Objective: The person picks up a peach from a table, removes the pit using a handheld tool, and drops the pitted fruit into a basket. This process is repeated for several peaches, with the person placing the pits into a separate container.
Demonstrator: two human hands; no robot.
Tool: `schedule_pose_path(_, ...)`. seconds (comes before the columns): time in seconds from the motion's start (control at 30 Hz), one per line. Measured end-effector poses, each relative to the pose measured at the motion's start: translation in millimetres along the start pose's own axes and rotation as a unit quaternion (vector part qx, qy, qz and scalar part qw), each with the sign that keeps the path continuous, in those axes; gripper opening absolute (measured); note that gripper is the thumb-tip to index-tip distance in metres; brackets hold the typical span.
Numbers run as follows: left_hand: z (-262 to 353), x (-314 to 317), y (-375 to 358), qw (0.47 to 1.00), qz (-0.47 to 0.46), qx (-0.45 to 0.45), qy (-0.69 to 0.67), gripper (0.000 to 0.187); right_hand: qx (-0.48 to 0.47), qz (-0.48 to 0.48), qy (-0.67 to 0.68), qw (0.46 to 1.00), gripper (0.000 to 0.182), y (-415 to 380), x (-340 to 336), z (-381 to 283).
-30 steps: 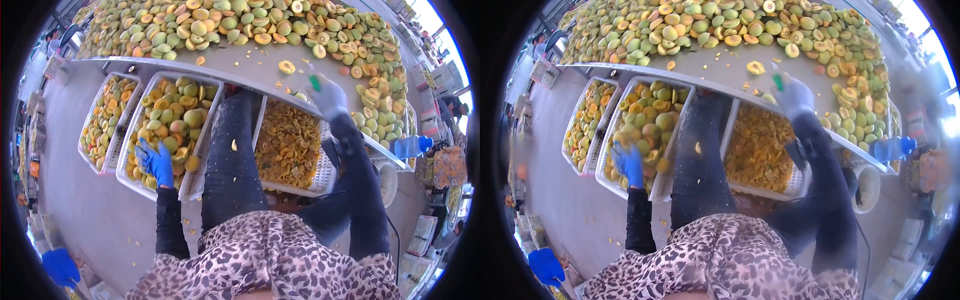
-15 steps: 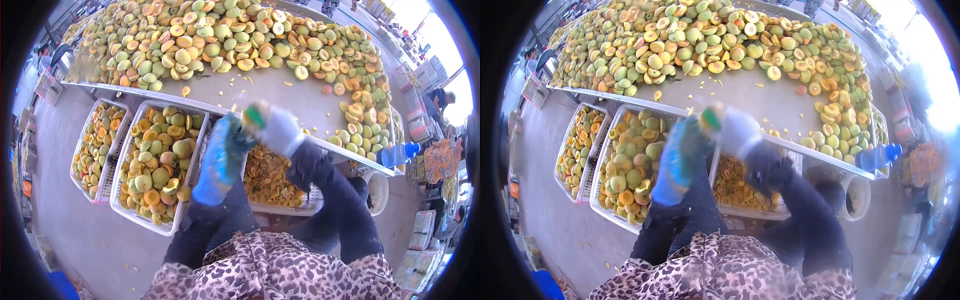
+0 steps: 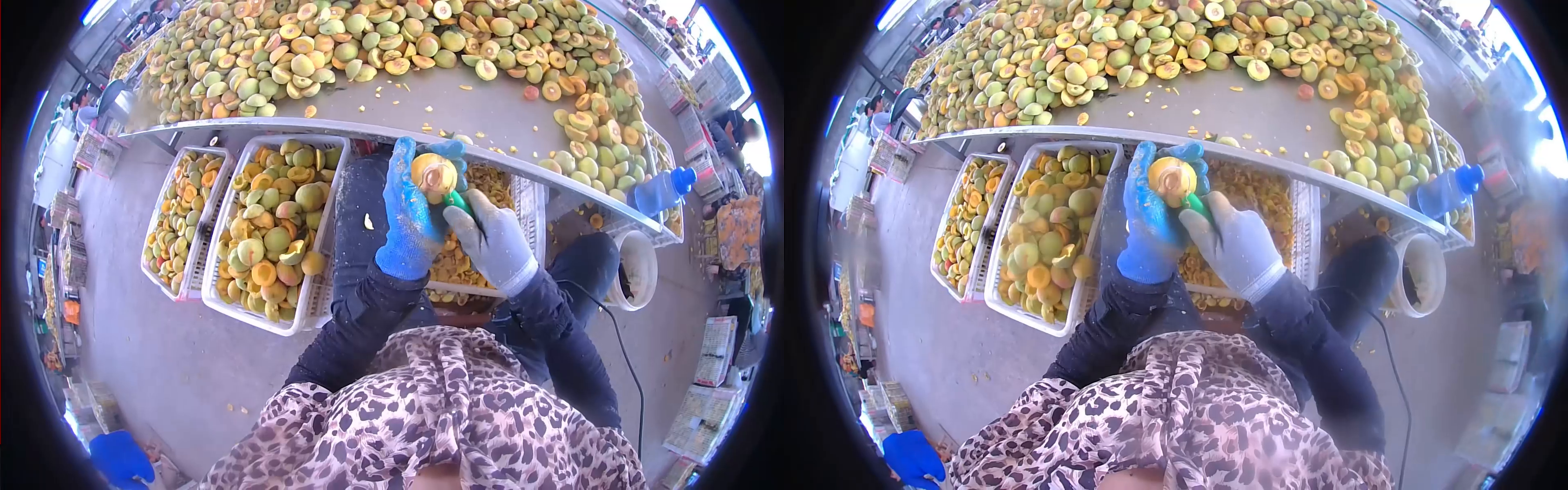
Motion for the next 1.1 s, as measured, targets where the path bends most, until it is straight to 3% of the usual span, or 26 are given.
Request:
schedule_pose_path(0.03, -1, 5, -5, 0.998, -0.007, 0.061, 0.027, 0.037, 0.028, -0.037, 0.007, 0.999, 0.026, 0, -1, 1)
schedule_pose_path(0.07, -3, 3, -7, 0.998, -0.008, 0.061, 0.029, 0.037, 0.055, -0.075, 0.014, 0.996, 0.03, 1, -2, 1)
schedule_pose_path(0.13, -7, -6, -5, 0.98, 0.002, 0.113, 0.166, 0.051, 0.044, -0.063, 0.036, 0.996, 0.035, -3, 4, 10)
schedule_pose_path(0.2, -16, -9, -11, 0.952, -0.004, 0.211, 0.222, 0.05, 0.072, -0.06, 0.042, 0.995, 0.035, -7, 9, 11)
schedule_pose_path(0.23, -14, -15, -8, 0.959, -0.043, 0.192, 0.204, 0.046, 0.077, -0.064, 0.091, 0.991, 0.038, -9, 7, 8)
schedule_pose_path(0.27, -11, -13, -5, 0.974, -0.019, 0.154, 0.168, 0.045, 0.153, -0.115, 0.236, 0.953, 0.038, -12, 1, 0)
schedule_pose_path(0.3, -6, -13, -1, 0.989, 0.001, 0.089, 0.117, 0.035, 0.204, -0.159, 0.273, 0.927, 0.041, -12, -6, -5)
schedule_pose_path(0.33, -2, -12, 3, 0.997, 0.024, 0.021, 0.07, 0.043, 0.255, -0.203, 0.31, 0.893, 0.044, -11, -11, -8)
schedule_pose_path(0.47, 2, 8, -3, 0.993, -0.027, 0.016, 0.112, 0.047, 0.255, -0.21, 0.297, 0.896, 0.048, -9, -16, -10)
schedule_pose_path(0.53, 0, 20, -12, 0.968, -0.002, 0.135, 0.21, 0.047, 0.313, -0.223, 0.373, 0.844, 0.05, -12, -21, -18)
schedule_pose_path(0.57, 0, 19, -11, 0.977, -0.04, 0.118, 0.174, 0.047, 0.312, -0.224, 0.374, 0.844, 0.05, -13, -22, -16)
schedule_pose_path(0.63, -2, 25, -13, 0.963, -0.009, 0.144, 0.227, 0.046, 0.22, -0.217, 0.307, 0.9, 0.046, -13, -23, -7)
schedule_pose_path(0.67, -1, 28, -14, 0.946, 0.022, 0.164, 0.28, 0.045, 0.219, -0.22, 0.31, 0.899, 0.046, -14, -21, -2)
schedule_pose_path(0.7, -2, 19, -5, 0.985, -0.021, 0.043, 0.167, 0.043, 0.166, -0.164, 0.269, 0.935, 0.042, -14, -19, 4)
schedule_pose_path(0.77, -8, 28, -7, 0.988, -0.006, 0.059, 0.141, 0.043, 0.027, -0.046, 0.133, 0.99, 0.033, -13, -18, 17)
schedule_pose_path(0.8, -10, 29, -10, 0.99, 0.015, 0.076, 0.119, 0.043, 0.036, -0.045, 0.136, 0.989, 0.033, -16, -17, 20)
schedule_pose_path(0.83, -14, 10, -1, 0.996, -0.03, 0.017, 0.085, 0.042, 0.004, 0.002, 0.009, 1.0, 0.029, -18, -16, 20)
schedule_pose_path(0.87, -13, 15, -5, 0.993, -0.012, 0.026, 0.114, 0.042, -0.026, 0.043, -0.115, 0.992, 0.026, -21, -13, 18)
schedule_pose_path(0.93, -9, 21, -6, 0.995, -0.028, -0.034, 0.088, 0.041, -0.004, 0.036, -0.127, 0.991, 0.027, -23, -11, 19)
schedule_pose_path(1.0, -10, 17, -3, 0.995, -0.035, -0.01, 0.097, 0.041, 0.076, -0.02, 0.152, 0.985, 0.036, -22, -8, 17)
schedule_pose_path(1.03, -10, 16, -4, 0.993, -0.061, 0.017, 0.103, 0.041, 0.082, -0.027, 0.158, 0.984, 0.036, -24, -12, 12)
schedule_pose_path(1.1, -8, 16, -3, 0.996, -0.059, -0.019, 0.067, 0.04, 0.282, -0.17, 0.313, 0.891, 0.044, -26, -22, 6)
Point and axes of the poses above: each hand's wrist, its own y-axis towards the middle knuckle, its own x-axis out of the palm, z = x × y, the point moved 1 cm from there along y, towards the middle knuckle, and after that the axes turned 1 degree about -x, right-handed, at the moved point
